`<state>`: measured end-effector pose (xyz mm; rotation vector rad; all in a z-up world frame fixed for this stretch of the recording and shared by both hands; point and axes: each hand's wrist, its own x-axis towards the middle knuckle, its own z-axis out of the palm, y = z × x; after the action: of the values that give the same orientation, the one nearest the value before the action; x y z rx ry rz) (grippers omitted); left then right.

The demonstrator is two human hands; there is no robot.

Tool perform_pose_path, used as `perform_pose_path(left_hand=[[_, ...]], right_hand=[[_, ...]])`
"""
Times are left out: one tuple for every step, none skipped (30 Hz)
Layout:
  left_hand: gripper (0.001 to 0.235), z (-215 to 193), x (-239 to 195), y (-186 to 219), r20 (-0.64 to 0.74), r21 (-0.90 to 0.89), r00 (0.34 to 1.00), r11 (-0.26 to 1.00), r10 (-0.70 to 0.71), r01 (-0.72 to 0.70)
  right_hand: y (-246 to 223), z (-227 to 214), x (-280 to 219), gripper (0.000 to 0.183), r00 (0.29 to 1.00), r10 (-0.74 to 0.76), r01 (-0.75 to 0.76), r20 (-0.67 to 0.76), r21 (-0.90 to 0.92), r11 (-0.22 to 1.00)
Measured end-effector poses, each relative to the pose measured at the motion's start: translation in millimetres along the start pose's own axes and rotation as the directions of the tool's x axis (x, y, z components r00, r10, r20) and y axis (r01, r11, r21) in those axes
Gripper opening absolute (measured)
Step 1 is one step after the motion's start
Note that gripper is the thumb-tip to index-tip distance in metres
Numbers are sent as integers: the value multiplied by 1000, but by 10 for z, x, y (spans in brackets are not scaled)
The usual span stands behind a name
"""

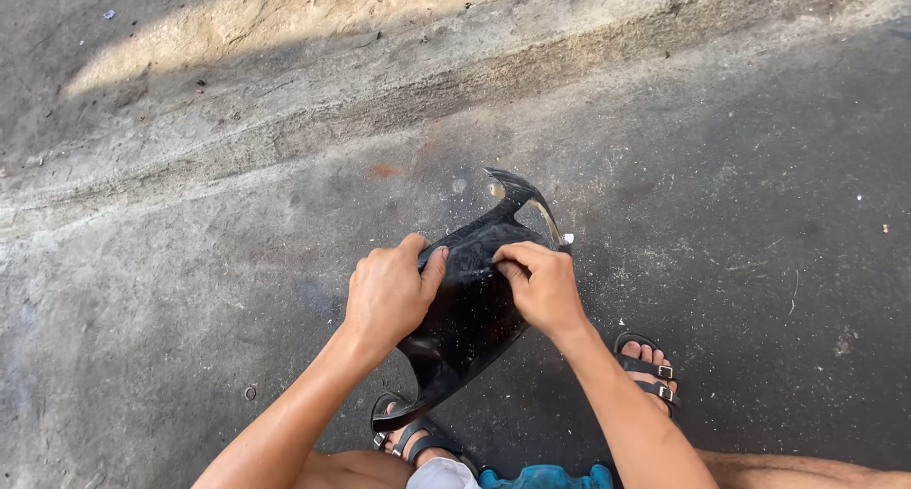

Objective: The person scrubs a black motorcycle part on the ground using a small abrasive tool. They repeatedly rub the surface of the object to remove dirt or residue, holding the part steady with one hand while working with the other.

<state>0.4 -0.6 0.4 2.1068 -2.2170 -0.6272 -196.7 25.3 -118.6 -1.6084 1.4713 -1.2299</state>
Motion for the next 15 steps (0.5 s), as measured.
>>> perform_pose_path(left_hand=[[45, 10, 11, -16, 0, 0, 1000, 1000, -3, 3], [44, 32, 6, -34, 10, 9, 1000, 1000, 1, -1], [44, 56, 2, -50, 20, 18, 1000, 1000, 4, -5], [44, 55, 2, -44, 23, 19, 1000, 1000, 8, -8], [44, 55, 1, -34, 26, 8, 1000, 1000, 4, -5], [45, 61, -4, -21, 25, -5, 1000, 1000, 0, 0], [45, 47, -2, -13, 24, -6, 1000, 1000, 3, -3], [45, 36, -5, -14, 19, -9, 1000, 1000, -7, 8], [44, 26, -7, -19, 13, -11, 1000, 1000, -18, 18], [44, 48, -5, -30, 15, -13, 1000, 1000, -24, 24], [45, 70, -6, -41, 24, -6, 1000, 1000, -15, 15], [46, 76, 17, -46, 32, 4, 1000, 1000, 0, -1], [46, 66, 14, -37, 32, 6, 999, 1000, 1, -1], [46, 61, 6, -25, 26, 2, 1000, 1000, -2, 2], [47, 54, -3, -13, 20, -1, 1000, 1000, -5, 5]], right_hand=[[-104, 31, -20, 15, 1000, -1, 1, 3, 1, 1000], [-207, 61, -58, 16, 1000, -1, 1, 22, 14, 1000], [-307, 87, -96, 16, 999, -2, 1, 41, 26, 1000], [-282, 75, -69, 16, 999, 1, -2, 38, 26, 1000], [-255, 59, -42, 16, 999, -12, 11, 35, 19, 1000], [-226, 36, -14, 15, 999, -28, 28, 35, 11, 1000], [-210, 31, -17, 15, 999, -29, 29, 33, 8, 1000], [-196, 34, -28, 15, 999, -32, 32, 24, -6, 999], [-182, 41, -38, 14, 999, -34, 35, 15, -21, 999], [-235, 59, -59, 14, 999, -33, 33, 21, -20, 999], [-291, 75, -81, 16, 998, -43, 43, 40, 10, 999], [-348, 93, -85, 18, 997, -55, 53, 51, 41, 998], [-289, 75, -63, 18, 997, -55, 53, 49, 42, 998], [-229, 50, -41, 16, 998, -53, 52, 24, 25, 998], [-170, 27, -19, 14, 999, -52, 52, 0, 8, 999]])
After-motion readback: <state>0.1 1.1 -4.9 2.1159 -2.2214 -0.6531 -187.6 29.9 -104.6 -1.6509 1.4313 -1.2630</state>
